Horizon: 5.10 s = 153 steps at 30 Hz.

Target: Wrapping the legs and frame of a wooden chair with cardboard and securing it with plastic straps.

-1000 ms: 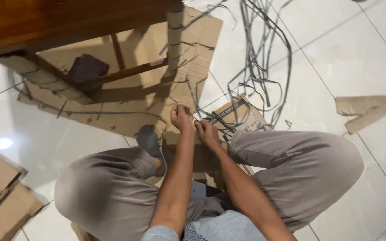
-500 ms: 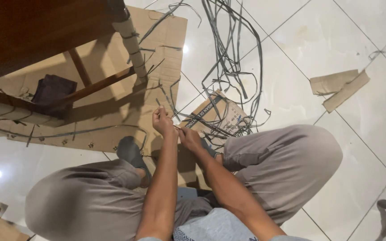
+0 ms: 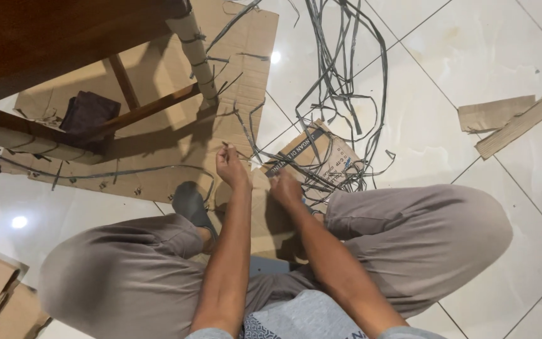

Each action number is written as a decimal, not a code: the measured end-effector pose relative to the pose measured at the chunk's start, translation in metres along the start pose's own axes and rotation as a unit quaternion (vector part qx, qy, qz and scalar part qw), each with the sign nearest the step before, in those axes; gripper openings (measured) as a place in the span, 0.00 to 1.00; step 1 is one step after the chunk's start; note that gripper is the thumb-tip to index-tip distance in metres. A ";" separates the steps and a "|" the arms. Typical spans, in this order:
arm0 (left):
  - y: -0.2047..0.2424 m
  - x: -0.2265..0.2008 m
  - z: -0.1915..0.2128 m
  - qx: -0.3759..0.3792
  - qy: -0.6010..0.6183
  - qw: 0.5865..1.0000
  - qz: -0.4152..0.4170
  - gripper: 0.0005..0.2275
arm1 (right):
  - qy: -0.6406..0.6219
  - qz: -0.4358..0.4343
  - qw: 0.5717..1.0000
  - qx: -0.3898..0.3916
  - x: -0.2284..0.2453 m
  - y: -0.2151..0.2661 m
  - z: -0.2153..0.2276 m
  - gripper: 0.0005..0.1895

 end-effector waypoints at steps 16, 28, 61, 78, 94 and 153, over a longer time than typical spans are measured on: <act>0.016 0.028 0.015 0.059 -0.205 0.968 0.132 0.07 | 0.124 -0.144 0.980 0.055 -0.149 -0.090 -0.020 0.22; 0.000 0.040 0.033 0.080 -0.260 0.953 0.136 0.09 | -0.096 -0.097 0.955 -0.264 -0.022 -0.054 0.065 0.22; -0.070 -0.271 0.308 0.009 -0.423 0.886 -0.189 0.11 | -0.062 0.346 0.917 0.191 0.238 0.144 -0.163 0.18; -0.099 -0.293 0.637 -0.103 -0.565 0.818 0.006 0.15 | 0.155 0.270 0.888 0.339 0.263 0.166 -0.252 0.17; -0.031 -0.019 0.672 -0.216 -0.568 0.794 0.023 0.16 | 0.227 0.337 0.840 0.360 0.275 0.159 -0.331 0.19; -0.169 -0.298 0.073 0.447 -0.348 0.802 -0.188 0.21 | -0.603 0.114 0.698 0.368 0.272 -0.039 -0.025 0.10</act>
Point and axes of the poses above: each hand's wrist, its own y-axis away from the middle knuckle, its own z-axis out of the back of the hand, x = y × z, the point moved 1 cm from there along -y, towards the middle knuckle, and after that the axes turned 4 degrees about -x, right-handed, at the moved point
